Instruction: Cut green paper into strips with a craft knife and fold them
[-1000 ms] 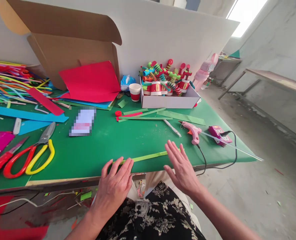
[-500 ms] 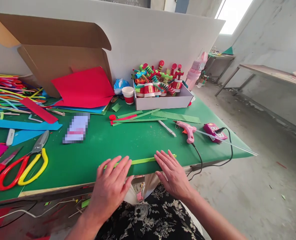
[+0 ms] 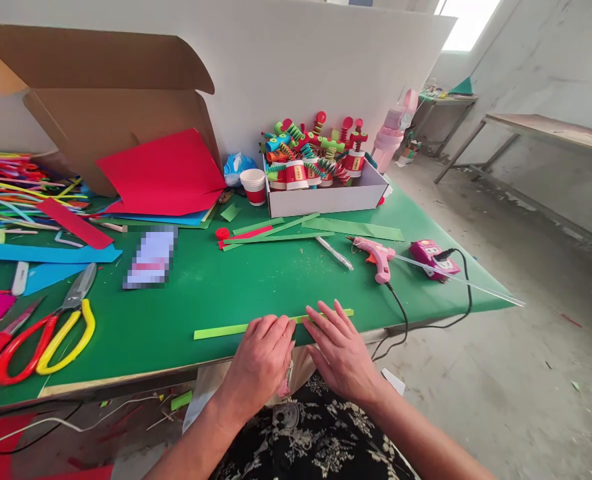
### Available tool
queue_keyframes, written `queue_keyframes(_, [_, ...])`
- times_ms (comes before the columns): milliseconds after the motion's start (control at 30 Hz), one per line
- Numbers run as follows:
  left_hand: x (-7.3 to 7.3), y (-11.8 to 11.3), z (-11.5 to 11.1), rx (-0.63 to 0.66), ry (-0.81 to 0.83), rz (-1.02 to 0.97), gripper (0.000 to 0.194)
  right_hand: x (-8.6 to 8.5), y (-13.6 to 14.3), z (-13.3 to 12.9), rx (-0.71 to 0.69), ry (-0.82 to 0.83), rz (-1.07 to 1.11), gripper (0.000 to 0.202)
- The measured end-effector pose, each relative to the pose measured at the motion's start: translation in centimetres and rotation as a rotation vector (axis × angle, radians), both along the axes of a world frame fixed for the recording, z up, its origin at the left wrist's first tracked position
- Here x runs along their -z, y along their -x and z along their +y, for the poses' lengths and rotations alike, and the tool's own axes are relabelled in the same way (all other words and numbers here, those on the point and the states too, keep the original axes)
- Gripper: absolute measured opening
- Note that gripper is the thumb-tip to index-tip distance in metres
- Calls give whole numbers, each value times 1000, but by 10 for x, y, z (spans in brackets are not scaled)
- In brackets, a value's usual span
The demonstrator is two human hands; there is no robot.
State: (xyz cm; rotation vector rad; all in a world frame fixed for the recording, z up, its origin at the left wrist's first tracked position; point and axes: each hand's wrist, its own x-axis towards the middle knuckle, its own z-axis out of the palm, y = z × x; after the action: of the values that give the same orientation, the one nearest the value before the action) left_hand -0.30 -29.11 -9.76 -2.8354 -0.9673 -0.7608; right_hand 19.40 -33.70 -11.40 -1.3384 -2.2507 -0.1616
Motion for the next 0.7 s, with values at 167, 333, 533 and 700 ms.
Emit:
queue_keyframes(167, [1, 2, 1, 26, -37, -8, 28, 4, 5, 0, 18, -24, -27, 39])
queue_keyframes(333, [6, 6, 0, 45, -13, -21, 32, 8, 8, -2, -5, 24, -4, 48])
queue_keyframes(533, [7, 9, -2, 29, 24, 20, 39, 5, 8, -2, -18, 64, 17, 44])
queue_keyframes(700, [3, 8, 1, 61, -17, 68, 39, 1, 10, -2, -8, 90, 60, 39])
